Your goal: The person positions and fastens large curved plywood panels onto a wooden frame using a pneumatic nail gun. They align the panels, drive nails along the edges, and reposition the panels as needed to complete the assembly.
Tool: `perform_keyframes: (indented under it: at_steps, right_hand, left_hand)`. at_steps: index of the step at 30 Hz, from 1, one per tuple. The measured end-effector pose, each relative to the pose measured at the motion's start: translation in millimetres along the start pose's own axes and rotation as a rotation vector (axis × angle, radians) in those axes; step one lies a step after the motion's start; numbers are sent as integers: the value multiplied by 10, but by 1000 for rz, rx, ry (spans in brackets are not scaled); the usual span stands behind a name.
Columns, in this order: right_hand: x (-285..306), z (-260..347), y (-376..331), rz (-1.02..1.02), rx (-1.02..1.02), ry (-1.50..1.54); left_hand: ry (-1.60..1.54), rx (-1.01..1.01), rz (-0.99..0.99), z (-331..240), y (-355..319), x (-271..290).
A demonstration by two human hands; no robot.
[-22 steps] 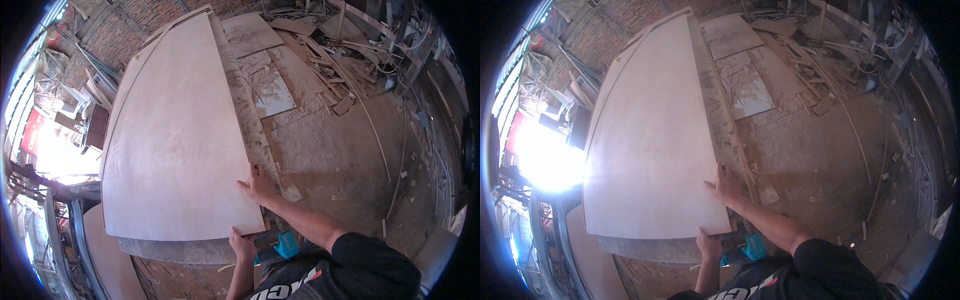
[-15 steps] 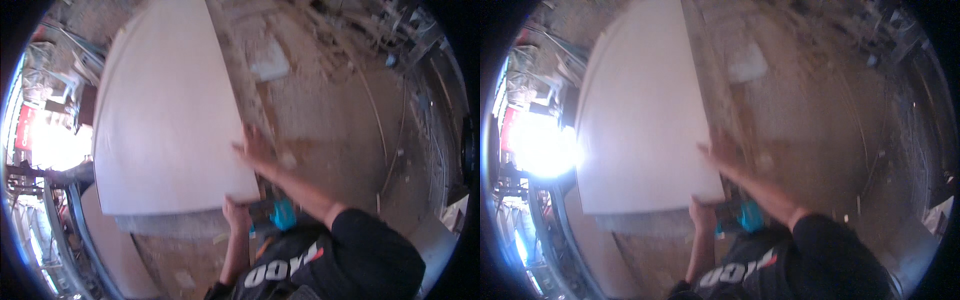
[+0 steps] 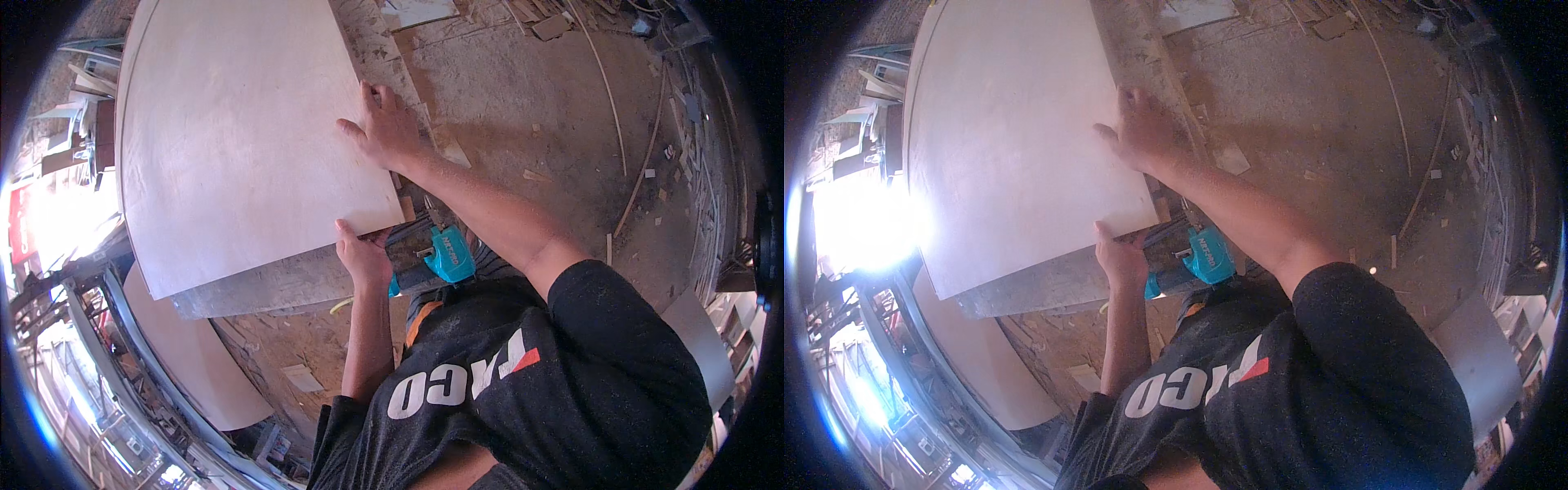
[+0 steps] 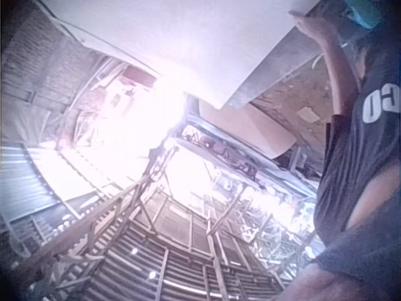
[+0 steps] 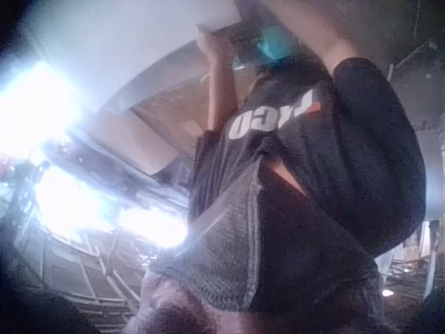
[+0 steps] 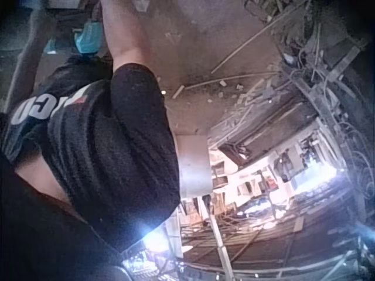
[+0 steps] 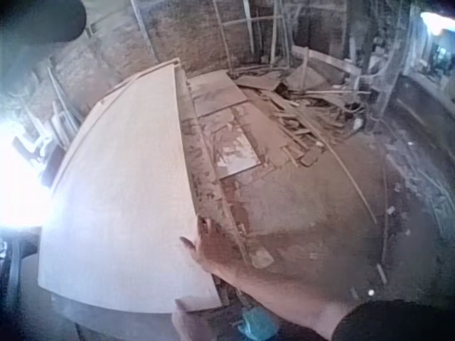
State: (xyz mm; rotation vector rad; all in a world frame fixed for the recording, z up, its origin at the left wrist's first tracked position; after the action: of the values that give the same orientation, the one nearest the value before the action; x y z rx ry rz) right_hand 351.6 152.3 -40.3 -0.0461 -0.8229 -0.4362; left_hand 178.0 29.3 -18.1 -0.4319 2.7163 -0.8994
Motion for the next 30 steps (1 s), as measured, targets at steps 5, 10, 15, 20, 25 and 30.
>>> perform_keyframes:
  at_steps: [5, 10, 15, 20, 25, 30]
  right_hand:
    - [-24, -12, 13, -72, 31, 63]
    - [70, 20, 46, 4, 13, 10]
    - [-33, -74, 94, -41, 4, 78]
    - [-21, -160, 151, 80, -111, 329]
    - [38, -452, -179, 83, -227, 364]
    - [335, -362, -109, 231, -257, 67]
  left_hand:
    - [-40, -60, -37, -17, -7, -59]
    - [-63, -5, -40, 20, 48, -86]
    - [-37, 3, -27, 60, 126, -100]
    - [125, -82, 17, -117, 7, -53]
    - [-68, -41, -68, -217, -73, -50]
    - [70, -103, 30, -203, -32, -80]
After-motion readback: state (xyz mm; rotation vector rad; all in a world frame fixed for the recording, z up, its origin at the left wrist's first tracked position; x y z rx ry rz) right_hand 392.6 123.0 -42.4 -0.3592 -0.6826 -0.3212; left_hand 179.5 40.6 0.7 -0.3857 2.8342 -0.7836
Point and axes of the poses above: each hand's wrist, its own y-axis towards the middle knuckle, its own x-axis out of the back of the hand, z = x × y, the point moved 1 cm from there along y, towards the middle knuckle, and after that the axes turned 6 degrees about -z, right-handed, at the moved point
